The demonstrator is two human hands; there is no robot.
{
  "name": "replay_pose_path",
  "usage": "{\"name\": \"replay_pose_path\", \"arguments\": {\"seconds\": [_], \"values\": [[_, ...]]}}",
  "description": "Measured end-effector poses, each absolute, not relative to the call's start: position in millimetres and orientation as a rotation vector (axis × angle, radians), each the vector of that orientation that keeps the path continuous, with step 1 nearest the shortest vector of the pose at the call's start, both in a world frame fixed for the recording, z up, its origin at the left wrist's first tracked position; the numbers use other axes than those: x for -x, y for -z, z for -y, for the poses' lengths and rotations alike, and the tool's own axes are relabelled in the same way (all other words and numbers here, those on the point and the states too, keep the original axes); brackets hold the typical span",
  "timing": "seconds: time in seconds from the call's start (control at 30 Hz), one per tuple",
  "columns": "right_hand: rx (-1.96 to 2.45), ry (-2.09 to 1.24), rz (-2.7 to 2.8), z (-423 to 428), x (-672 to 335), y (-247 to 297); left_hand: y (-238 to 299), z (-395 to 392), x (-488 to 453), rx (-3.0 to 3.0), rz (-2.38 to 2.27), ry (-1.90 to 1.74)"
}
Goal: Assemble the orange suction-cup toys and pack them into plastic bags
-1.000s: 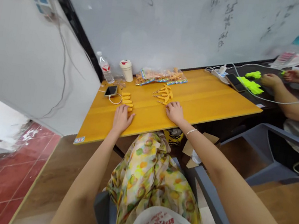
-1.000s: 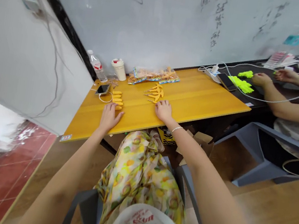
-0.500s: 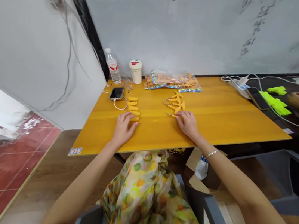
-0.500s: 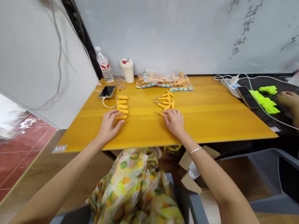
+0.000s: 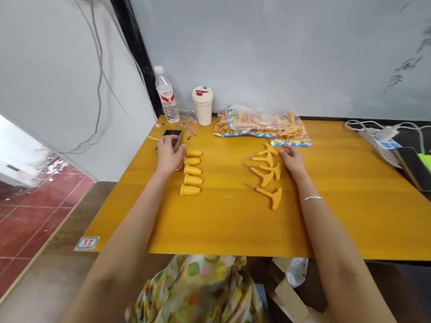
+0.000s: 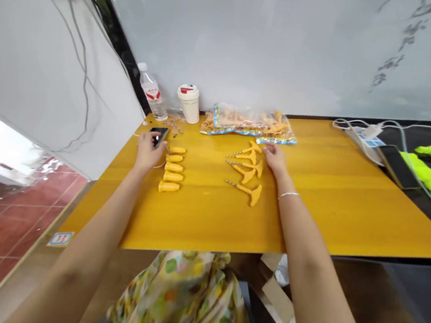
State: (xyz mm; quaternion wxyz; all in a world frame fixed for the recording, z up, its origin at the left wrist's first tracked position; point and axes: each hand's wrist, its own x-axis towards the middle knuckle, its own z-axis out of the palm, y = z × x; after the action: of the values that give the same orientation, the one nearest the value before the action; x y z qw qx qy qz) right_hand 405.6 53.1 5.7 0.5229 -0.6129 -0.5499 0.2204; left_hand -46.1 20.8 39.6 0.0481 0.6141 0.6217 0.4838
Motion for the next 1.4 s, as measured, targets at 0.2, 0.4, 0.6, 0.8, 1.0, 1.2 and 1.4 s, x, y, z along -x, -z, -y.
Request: {"name": "replay_pose_path", "arguments": {"seconds": [0.2, 0.4, 0.6, 0.8, 1.0, 1.2, 1.4], "values": [[1.644, -0.439, 1.699, -72, -394, -13, -41, -23, 49, -2.407, -1.735, -1.230], [1.763, -0.373, 1.835, -72, -392, -22, -39, -17, 60, -2.513, -1.701, -0.907], [1.924, -0.246, 1.865, -63, -378, -30, -38, -14, 58, -2.558, -1.703, -0.813], [2.061, -0.248, 1.795, -53, -362, -42, -38, -14, 51, -2.583, -1.783, -0.808], [2.096, -0.149, 1.743, -37, -355, -53, -40, -14, 50, -2.596, -1.745, -0.822], [1.871, 0.060, 1.665, -3, -335, -87, -45, -14, 41, -2.403, -1.793, -0.953], [1.661, -0.001, 1.975, 39, -259, -83, -36, -21, 29, -2.312, -1.869, -0.791]]}}
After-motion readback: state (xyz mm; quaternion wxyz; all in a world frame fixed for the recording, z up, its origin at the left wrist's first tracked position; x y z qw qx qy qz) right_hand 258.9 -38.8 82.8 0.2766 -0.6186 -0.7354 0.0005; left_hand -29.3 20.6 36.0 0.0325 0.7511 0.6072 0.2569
